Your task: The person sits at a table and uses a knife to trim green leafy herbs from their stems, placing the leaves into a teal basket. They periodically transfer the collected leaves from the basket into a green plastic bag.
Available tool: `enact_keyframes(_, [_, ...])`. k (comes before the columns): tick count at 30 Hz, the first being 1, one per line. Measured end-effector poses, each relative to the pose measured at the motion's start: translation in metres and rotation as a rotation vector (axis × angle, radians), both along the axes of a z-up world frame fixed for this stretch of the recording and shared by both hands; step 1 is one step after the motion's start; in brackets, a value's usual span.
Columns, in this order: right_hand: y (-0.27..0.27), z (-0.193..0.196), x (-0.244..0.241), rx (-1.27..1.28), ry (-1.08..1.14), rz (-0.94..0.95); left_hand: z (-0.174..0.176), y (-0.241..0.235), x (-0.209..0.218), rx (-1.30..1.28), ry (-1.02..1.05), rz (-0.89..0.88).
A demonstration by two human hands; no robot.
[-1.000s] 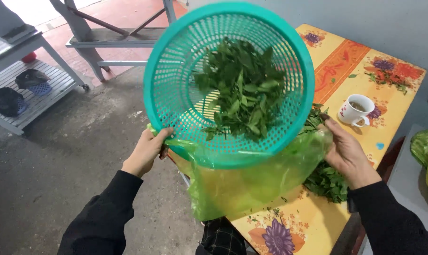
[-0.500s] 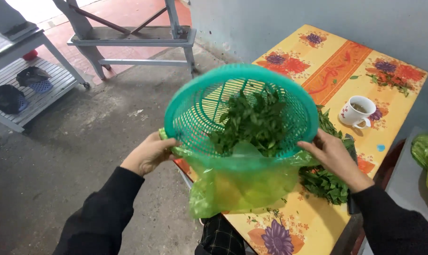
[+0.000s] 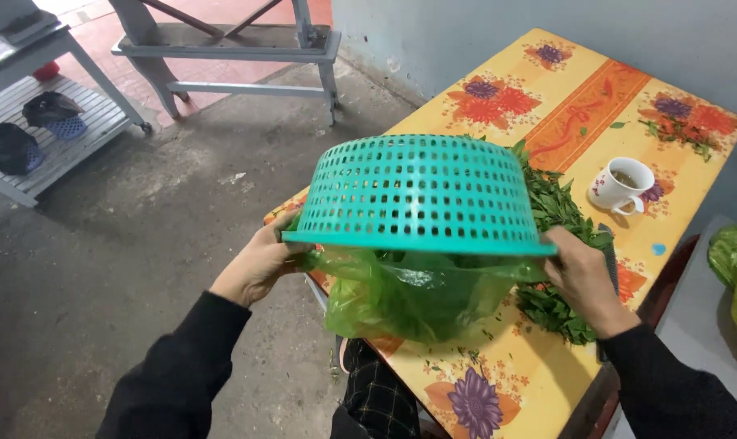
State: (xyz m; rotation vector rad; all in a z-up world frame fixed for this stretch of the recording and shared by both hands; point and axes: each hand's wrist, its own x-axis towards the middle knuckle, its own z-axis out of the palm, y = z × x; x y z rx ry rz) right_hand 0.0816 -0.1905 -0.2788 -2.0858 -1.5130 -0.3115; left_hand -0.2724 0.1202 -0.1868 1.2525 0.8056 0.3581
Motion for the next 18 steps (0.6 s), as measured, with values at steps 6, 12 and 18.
enact_keyframes(6, [-0.006,0.000,0.000,0.082,-0.205,0.023,0.028,-0.012,-0.004,0.172,-0.007,0.030])
enact_keyframes(12, [0.002,0.022,-0.009,0.122,-0.209,0.081,0.020,0.000,0.002,0.245,-0.136,0.063])
enact_keyframes(18, [0.013,0.061,-0.028,0.217,0.020,0.010,0.031,0.012,0.006,0.167,-0.186,0.125])
